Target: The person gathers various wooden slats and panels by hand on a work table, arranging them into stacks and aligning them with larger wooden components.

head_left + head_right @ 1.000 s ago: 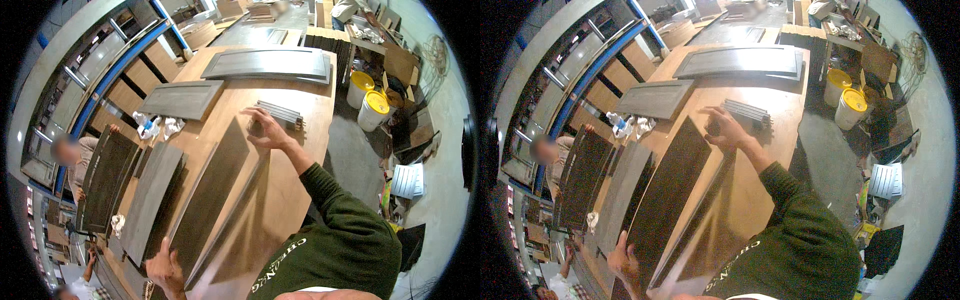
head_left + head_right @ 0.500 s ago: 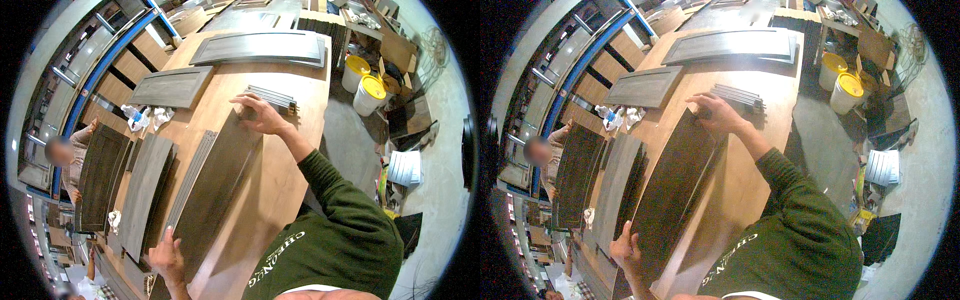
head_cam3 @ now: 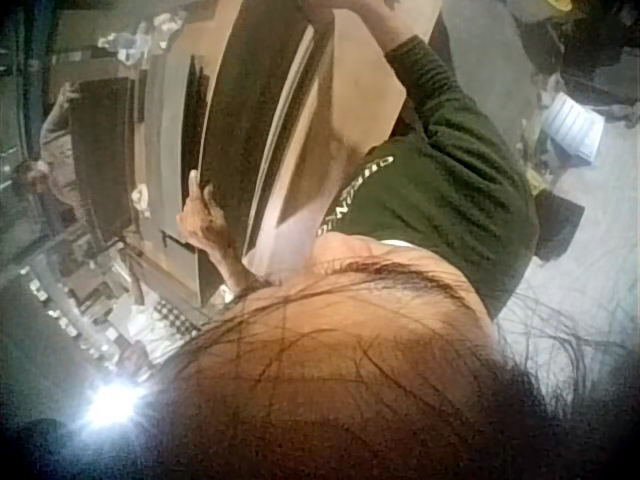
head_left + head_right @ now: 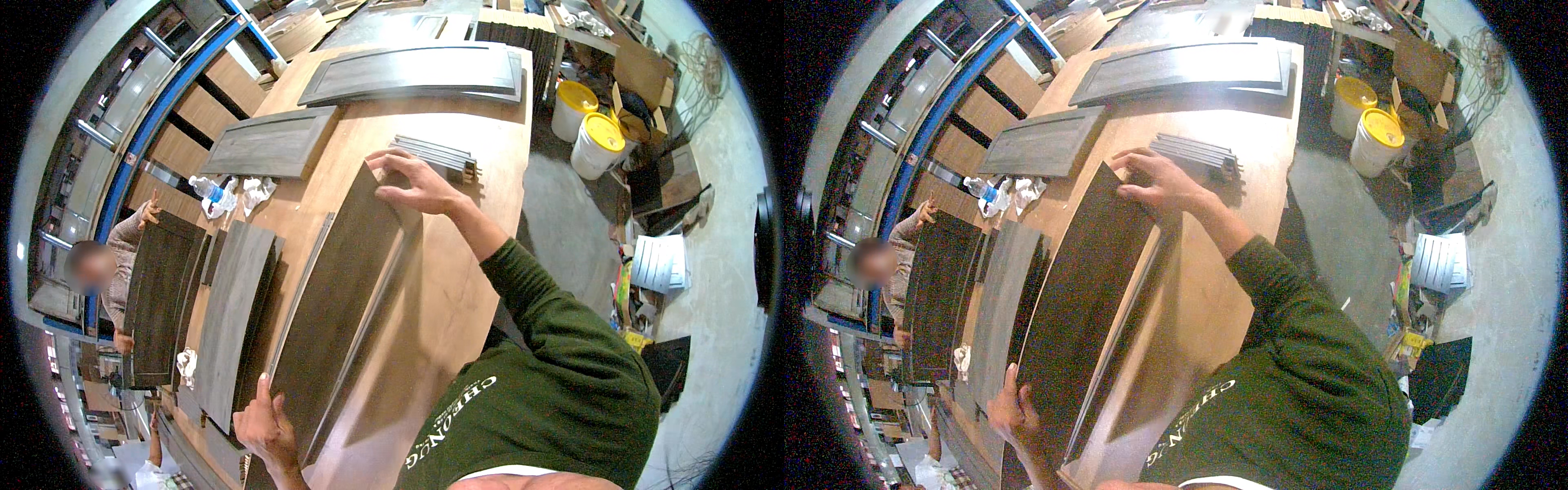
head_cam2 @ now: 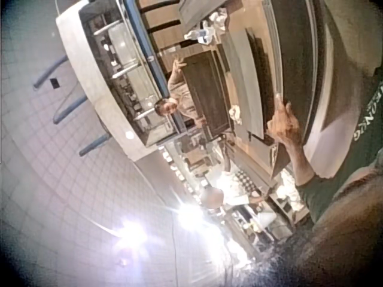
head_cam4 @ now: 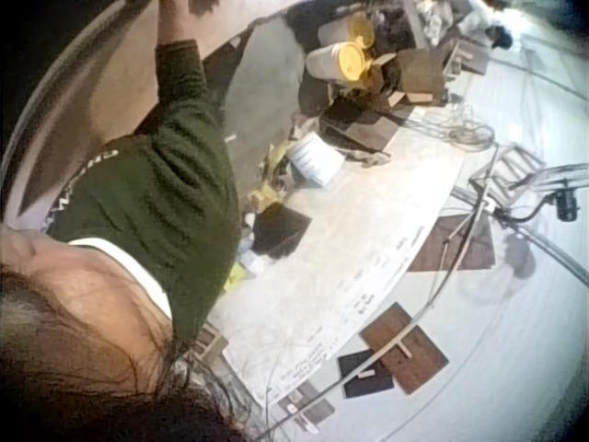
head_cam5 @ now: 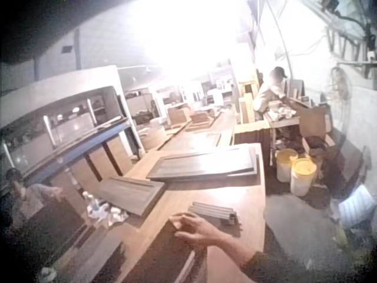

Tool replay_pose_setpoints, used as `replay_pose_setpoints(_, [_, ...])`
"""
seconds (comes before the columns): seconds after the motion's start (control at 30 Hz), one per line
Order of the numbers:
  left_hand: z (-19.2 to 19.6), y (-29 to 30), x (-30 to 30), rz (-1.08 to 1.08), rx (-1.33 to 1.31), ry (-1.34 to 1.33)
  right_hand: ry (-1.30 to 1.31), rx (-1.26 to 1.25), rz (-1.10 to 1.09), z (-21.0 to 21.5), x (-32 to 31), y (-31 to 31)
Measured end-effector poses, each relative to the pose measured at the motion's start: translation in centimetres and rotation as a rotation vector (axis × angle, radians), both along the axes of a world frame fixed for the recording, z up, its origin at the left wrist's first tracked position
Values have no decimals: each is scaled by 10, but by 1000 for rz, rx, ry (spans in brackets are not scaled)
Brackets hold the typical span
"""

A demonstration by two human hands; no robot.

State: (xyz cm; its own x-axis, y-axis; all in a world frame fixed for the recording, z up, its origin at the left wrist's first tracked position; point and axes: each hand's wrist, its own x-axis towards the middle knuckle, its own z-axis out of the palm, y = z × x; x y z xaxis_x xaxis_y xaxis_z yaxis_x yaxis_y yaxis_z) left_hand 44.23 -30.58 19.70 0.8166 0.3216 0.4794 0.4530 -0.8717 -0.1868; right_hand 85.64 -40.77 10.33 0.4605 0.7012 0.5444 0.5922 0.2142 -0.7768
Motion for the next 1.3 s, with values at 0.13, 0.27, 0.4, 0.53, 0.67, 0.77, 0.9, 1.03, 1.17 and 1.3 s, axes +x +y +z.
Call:
replay_pose_setpoints(0.13, [-5, 2, -1, -30, -11, -7, 158, -21, -290, 4, -20, 21])
replay_pose_setpoints(0.27, [-10, 2, -3, -36, -13, -13, 120, 63, -444, -2, -22, 33])
replay_pose_setpoints(0.4, [-32, 10, -4, -36, 15, 43, 151, 99, -399, 3, -30, 29])
replay_pose_setpoints(0.53, [-63, 9, 6, -29, 16, 19, -55, 205, -522, -12, -27, 27])
replay_pose_setpoints(0.67, [-64, 8, 11, -12, 24, 9, -63, 214, -533, -11, -23, 30])
replay_pose_setpoints(0.77, [-66, 11, 7, 11, 5, -22, -160, 169, -499, -19, -18, 44])
replay_pose_setpoints(0.9, [-49, 15, 15, 27, -8, -36, -166, 315, -558, -35, 4, 72])
replay_pose_setpoints(1.03, [-48, 11, -50, 352, 87, -671, 85, 230, -489, -60, 59, 66])
replay_pose_setpoints(1.17, [-110, -4, -148, 812, -97, -1180, 227, 383, -396, -52, 48, 70])
replay_pose_setpoints(1.3, [-188, -15, -151, 998, -534, -999, 150, 265, -431, -55, 56, 75])
